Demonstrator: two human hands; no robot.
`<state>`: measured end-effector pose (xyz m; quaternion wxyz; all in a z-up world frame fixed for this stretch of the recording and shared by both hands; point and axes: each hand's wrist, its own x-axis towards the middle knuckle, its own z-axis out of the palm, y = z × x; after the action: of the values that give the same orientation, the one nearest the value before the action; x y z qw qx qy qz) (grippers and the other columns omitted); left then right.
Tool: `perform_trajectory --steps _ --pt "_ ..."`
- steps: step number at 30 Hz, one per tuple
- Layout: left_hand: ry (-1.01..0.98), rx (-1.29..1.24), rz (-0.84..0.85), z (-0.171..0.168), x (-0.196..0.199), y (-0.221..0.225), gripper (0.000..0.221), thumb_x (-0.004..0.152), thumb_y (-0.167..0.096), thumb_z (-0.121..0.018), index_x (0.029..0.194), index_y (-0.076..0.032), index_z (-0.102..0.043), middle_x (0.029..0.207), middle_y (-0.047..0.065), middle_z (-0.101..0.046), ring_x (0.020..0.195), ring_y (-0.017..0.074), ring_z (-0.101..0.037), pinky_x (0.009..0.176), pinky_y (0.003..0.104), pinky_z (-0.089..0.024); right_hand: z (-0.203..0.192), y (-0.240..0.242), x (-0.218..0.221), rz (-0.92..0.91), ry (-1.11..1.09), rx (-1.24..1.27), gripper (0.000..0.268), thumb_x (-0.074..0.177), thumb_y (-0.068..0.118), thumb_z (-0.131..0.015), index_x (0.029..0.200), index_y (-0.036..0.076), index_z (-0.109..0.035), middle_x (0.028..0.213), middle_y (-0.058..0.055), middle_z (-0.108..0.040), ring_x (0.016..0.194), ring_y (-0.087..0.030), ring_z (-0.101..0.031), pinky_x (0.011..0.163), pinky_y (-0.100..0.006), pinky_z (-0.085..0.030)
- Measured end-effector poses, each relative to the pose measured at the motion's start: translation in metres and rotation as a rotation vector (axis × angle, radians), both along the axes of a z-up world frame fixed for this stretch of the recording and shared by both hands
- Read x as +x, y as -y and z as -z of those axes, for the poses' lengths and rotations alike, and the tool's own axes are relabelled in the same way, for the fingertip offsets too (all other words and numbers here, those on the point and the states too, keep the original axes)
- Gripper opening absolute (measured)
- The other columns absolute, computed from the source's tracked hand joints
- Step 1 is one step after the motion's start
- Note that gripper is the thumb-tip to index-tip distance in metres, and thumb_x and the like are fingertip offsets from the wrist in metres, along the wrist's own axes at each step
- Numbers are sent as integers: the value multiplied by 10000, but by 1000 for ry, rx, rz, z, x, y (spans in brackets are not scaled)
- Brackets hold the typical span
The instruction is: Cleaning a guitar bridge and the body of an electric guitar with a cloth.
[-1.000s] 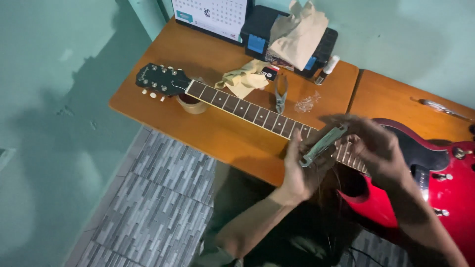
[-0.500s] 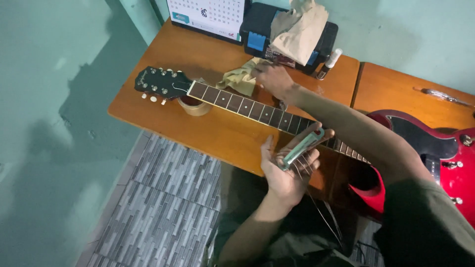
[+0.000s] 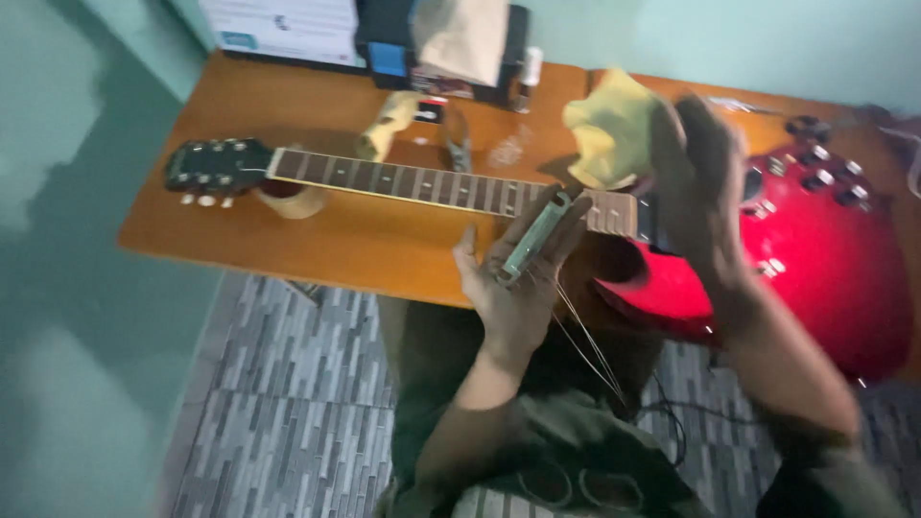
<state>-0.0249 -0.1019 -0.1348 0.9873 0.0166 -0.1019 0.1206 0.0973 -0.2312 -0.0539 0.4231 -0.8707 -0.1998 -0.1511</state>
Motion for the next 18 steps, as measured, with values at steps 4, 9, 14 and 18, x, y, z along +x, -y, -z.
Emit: perform_trajectory --steps 4,9,14,18 --pt "35 184 58 -9 -1 41 833 1074 -579 -304 1397 144 -564 1372 344 -588 1268 479 -589 1174 525 -418 74 53 -76 -138 471 357 159 1137 46 -551 1087 -54 -664 919 -139 -680 729 -208 -634 574 -309 -511" --pt "-178 236 110 -19 -3 71 908 996 -619 -428 1292 222 -603 1234 434 -615 1109 475 -676 961 448 -574 80 60 -86 -77 946 220 77 912 24 -738 851 -18 -758 963 -235 -751 826 -429 -737 749 -497 -616" --pt "-309 277 -26 10 7 65 922 988 -635 -428 1263 228 -605 1200 430 -629 1072 460 -699 909 466 -600 99 42 -76 -210 912 287 85 895 97 -736 858 49 -796 913 -185 -764 819 -410 -742 777 -473 -587" --pt "-400 414 -131 -2 16 44 963 975 -676 -419 1236 229 -619 1173 395 -660 1018 389 -738 815 369 -638 103 23 -63 -248 791 352 146 944 -27 -673 810 -43 -729 893 -244 -731 766 -403 -695 797 -441 -564"
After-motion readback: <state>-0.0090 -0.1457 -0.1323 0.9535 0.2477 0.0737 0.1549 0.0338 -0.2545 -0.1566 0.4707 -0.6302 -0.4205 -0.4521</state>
